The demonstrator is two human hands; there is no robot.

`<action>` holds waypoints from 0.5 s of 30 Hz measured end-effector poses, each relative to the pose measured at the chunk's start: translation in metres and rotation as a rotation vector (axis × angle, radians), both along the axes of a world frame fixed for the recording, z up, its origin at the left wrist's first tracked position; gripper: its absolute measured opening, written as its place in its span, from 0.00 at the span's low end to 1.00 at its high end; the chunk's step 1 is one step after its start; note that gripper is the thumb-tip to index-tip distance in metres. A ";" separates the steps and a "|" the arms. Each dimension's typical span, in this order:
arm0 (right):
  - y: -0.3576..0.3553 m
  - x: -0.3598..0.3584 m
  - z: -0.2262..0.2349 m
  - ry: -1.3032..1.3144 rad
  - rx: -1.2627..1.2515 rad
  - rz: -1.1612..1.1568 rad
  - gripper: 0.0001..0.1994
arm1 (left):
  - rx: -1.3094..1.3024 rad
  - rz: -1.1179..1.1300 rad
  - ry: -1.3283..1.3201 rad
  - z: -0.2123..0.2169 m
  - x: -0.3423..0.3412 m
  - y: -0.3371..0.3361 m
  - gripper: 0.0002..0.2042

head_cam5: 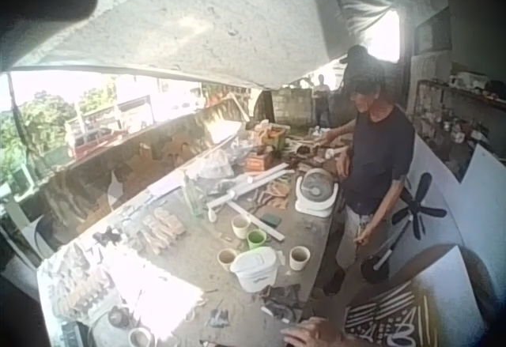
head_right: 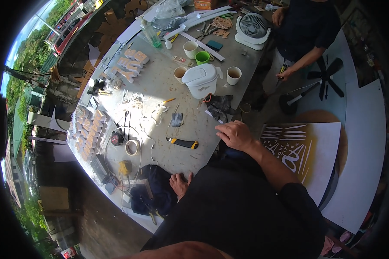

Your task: Preparing and wiring components for a sign with acrylic or foam letters.

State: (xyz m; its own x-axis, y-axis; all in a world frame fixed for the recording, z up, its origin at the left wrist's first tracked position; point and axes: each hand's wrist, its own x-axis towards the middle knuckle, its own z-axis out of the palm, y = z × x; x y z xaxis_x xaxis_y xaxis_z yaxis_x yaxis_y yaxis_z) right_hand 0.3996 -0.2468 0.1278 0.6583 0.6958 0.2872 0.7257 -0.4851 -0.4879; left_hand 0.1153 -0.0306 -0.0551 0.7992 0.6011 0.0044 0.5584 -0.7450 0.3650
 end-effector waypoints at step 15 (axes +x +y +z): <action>0.043 0.207 0.049 -0.047 0.274 -0.048 0.12 | -0.029 -0.049 0.185 -0.015 0.009 0.009 0.29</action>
